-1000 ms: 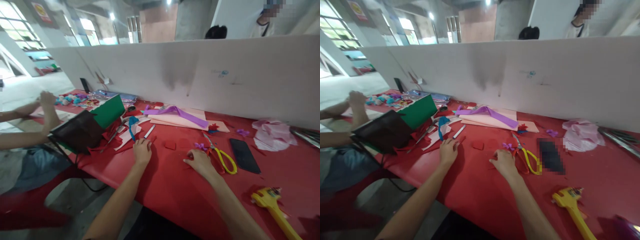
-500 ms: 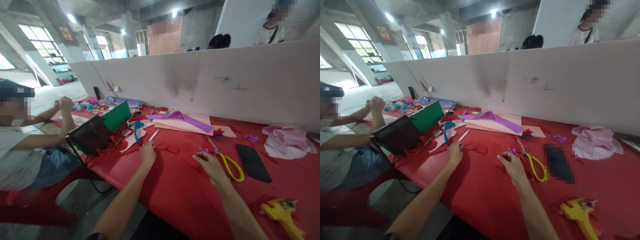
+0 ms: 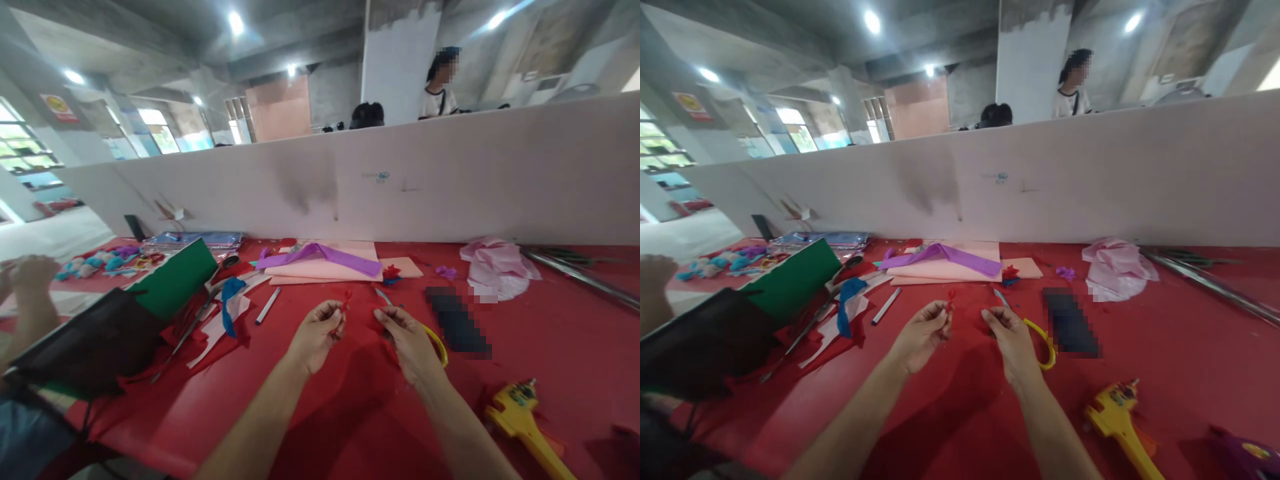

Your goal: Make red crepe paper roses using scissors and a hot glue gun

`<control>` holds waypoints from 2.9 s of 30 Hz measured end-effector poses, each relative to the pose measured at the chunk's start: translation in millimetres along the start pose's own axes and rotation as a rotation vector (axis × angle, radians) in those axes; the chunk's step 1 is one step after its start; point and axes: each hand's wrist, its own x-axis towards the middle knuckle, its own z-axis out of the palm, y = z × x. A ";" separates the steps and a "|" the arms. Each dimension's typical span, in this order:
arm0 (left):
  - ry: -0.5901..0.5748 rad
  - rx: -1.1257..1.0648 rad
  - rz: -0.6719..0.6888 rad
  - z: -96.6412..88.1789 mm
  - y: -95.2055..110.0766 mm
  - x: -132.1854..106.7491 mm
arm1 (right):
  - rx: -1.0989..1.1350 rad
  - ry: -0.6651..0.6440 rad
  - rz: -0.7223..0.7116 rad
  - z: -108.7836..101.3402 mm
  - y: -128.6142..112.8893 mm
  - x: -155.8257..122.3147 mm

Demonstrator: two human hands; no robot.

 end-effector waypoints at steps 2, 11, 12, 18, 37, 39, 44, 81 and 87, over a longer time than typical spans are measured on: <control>0.010 -0.028 -0.029 1.9 -8.5 3.3 | 0.022 0.036 -0.009 -4.5 3.0 -0.9; 0.031 0.065 -0.094 -12.3 -32.9 0.2 | 0.007 0.085 -0.035 -0.7 11.6 -4.2; 0.029 0.076 -0.086 -13.6 -33.0 1.3 | 0.002 0.089 -0.032 -0.6 11.8 -3.7; 0.030 0.185 -0.025 -17.2 -30.0 4.5 | 0.015 0.109 0.014 -2.8 14.3 -0.5; 0.031 0.052 0.048 -13.0 -38.0 8.5 | -0.042 0.102 -0.022 0.6 18.1 0.0; 0.058 -0.018 0.064 -10.5 -38.2 9.0 | -0.044 0.096 -0.026 1.1 17.9 -0.8; 0.131 -0.102 0.044 -1.9 -33.4 8.1 | -0.036 0.083 -0.047 2.4 17.1 -3.8; 0.094 -0.247 -0.218 -0.6 -43.1 3.5 | -0.122 0.108 -0.141 6.7 7.8 -16.8; 0.095 -0.272 -0.233 -0.3 -43.3 5.2 | -0.168 0.073 -0.149 5.6 6.1 -17.9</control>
